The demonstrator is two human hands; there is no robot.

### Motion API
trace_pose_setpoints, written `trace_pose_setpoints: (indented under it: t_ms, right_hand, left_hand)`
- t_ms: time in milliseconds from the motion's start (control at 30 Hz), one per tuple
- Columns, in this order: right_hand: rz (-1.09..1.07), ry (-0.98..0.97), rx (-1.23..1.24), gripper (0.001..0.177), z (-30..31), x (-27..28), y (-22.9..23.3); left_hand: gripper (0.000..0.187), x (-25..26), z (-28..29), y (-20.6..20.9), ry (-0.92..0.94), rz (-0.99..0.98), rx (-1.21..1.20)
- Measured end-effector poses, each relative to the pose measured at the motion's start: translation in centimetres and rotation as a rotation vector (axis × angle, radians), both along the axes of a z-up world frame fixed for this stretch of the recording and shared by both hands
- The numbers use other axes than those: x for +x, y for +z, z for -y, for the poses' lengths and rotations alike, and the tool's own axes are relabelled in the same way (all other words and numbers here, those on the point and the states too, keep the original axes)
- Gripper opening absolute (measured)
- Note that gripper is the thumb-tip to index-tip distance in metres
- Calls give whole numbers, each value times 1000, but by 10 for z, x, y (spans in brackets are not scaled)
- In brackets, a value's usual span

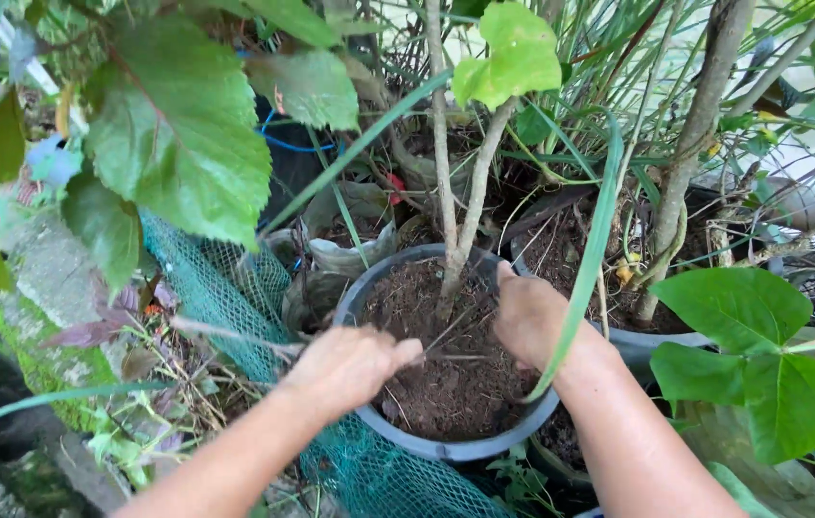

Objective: The recorder is weeding and pruning plants in a home garden.

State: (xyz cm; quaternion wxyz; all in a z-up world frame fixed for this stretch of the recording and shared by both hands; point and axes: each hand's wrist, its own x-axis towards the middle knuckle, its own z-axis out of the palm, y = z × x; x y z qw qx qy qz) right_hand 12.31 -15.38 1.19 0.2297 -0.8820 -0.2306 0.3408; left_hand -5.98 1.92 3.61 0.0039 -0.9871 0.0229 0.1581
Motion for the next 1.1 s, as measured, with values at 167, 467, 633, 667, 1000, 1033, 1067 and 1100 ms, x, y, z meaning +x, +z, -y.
trace_pose_setpoints:
  t_ms: [167,467,633,667,1000,1033,1067,1100]
  right_hand:
    - [214,-93,34,47,5,21,-31]
    - [583,105,-108,66,24,17,-44]
    - [439,156,-203,34,20,-16,4]
    - [522,329,-286,36,21,-19,8]
    - [381,393,-556,66,19,-28,32]
    - [385,411,-550,66,12,-30,31]
    - [261,397,-344,65,5,-30,30]
    - [131,379,-144,64,-1,-33,29]
  left_hand:
    - [19,-33,-9,-31,-105,113,-45]
    - [22,-110,-66,-93,55,286,-225]
    - [19,-136,-80,-102,445,505,-391]
    - [17,-135,-81,-100,552,567,-533]
    - [20,-154,-119,-104,1110,907,-783]
    - [20,-158,-128,-101,1126,915,-774]
    - [20,-162,-136,-98,1136,972,-780]
    - [21,-167,-145,-96,1144,1025,-786]
